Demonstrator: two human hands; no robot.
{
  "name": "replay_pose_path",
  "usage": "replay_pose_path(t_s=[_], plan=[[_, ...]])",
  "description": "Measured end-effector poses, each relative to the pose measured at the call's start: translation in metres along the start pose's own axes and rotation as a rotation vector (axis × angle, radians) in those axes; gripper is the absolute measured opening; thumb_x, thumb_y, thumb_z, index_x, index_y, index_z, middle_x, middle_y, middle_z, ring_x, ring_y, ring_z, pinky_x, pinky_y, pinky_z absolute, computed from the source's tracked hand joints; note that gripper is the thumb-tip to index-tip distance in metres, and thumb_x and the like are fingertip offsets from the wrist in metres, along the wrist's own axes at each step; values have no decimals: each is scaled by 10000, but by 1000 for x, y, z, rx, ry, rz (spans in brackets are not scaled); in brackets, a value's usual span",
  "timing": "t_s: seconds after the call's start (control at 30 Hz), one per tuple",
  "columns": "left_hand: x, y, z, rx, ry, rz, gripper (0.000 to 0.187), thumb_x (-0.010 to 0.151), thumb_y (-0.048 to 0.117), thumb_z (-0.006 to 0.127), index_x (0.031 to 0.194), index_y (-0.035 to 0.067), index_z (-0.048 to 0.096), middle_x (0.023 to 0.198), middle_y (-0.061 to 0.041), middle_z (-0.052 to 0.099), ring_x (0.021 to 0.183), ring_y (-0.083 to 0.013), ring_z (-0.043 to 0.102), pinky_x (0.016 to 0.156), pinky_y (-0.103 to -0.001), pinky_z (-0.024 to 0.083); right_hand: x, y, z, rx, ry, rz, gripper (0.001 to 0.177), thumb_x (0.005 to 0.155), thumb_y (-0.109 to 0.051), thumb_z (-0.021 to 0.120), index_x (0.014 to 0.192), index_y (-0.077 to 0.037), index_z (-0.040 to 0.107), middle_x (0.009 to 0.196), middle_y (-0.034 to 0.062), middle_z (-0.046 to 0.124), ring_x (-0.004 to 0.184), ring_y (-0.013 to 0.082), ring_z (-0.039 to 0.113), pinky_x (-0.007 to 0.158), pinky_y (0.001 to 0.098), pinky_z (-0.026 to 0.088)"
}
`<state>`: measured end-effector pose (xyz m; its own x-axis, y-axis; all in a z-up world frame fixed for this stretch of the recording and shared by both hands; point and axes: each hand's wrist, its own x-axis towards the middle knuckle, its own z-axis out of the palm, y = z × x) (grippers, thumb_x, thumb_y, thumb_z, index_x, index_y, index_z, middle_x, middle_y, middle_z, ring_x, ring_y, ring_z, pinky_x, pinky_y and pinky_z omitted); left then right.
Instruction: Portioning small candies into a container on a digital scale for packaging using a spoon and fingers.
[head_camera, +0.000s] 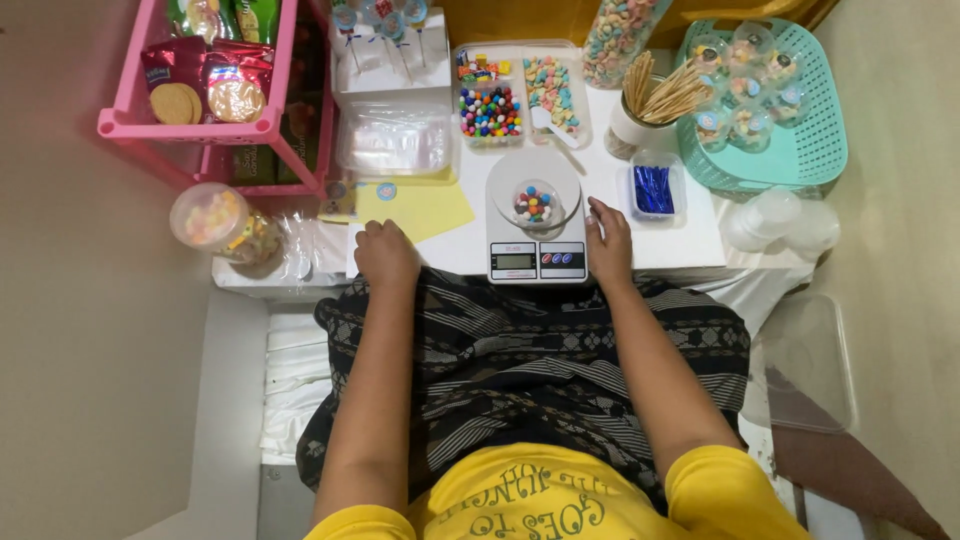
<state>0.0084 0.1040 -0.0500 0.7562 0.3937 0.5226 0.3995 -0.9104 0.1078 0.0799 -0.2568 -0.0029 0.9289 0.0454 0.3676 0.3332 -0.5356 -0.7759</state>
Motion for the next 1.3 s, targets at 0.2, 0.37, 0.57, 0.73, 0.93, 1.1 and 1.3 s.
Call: replay_pose_path(t_s=[0.2, 0.37, 0.57, 0.73, 0.93, 1.1, 1.3], plan=[[0, -5, 3, -133, -13, -18, 55, 777, 64, 686, 731, 35, 675, 765, -122, 567, 724, -338, 631, 510, -414, 579, -1, 3, 0, 5, -15, -13, 367, 1028, -74, 601, 1387, -117, 663, 1194, 145, 614, 1207, 358, 645, 1071, 472, 487], [4, -3, -6, -69, -15, -73, 88, 764, 110, 710, 742, 71, 634, 739, -95, 565, 682, -302, 639, 496, -388, 572, -1, 9, 2, -40, -25, -2, 372, 1023, -92, 620, 1389, -149, 660, 1203, 113, 611, 1217, 341, 633, 1084, 473, 470], [7, -7, 5, -133, -125, -159, 177, 766, 139, 755, 788, 107, 582, 747, -90, 582, 711, -339, 666, 561, -469, 598, -1, 11, 3, -81, -48, 22, 368, 1037, -129, 617, 1400, -181, 651, 1225, 90, 610, 1227, 337, 603, 1092, 484, 442], [10, -1, -10, -105, -211, -220, 235, 820, 185, 776, 890, 111, 563, 754, -77, 598, 724, -335, 688, 598, -534, 600, -1, 8, 3, -93, -55, 45, 358, 1048, -154, 617, 1401, -203, 649, 1239, 71, 612, 1237, 330, 586, 1096, 486, 428], [16, 8, -36, -114, -318, -240, 207, 949, 226, 637, 1048, 103, 503, 777, -85, 647, 729, -383, 726, 709, -589, 583, -2, 4, 1, -90, -64, 63, 355, 1049, -150, 600, 1397, -200, 652, 1240, 86, 607, 1230, 357, 570, 1094, 500, 413], [17, 11, -41, -124, -410, -260, 159, 1035, 270, 413, 1119, 139, 385, 831, -77, 714, 780, -387, 749, 949, -578, 481, -1, 1, 1, -72, -70, 76, 354, 1049, -146, 599, 1393, -203, 656, 1246, 87, 610, 1230, 361, 568, 1092, 508, 412], [16, 17, -58, -68, -251, -229, 117, 983, 244, 552, 1049, 168, 494, 814, -48, 687, 818, -332, 725, 968, -562, 444, -1, 4, 0, -67, -56, 58, 357, 1042, -144, 608, 1390, -199, 662, 1223, 99, 623, 1210, 368, 589, 1084, 490, 432]])
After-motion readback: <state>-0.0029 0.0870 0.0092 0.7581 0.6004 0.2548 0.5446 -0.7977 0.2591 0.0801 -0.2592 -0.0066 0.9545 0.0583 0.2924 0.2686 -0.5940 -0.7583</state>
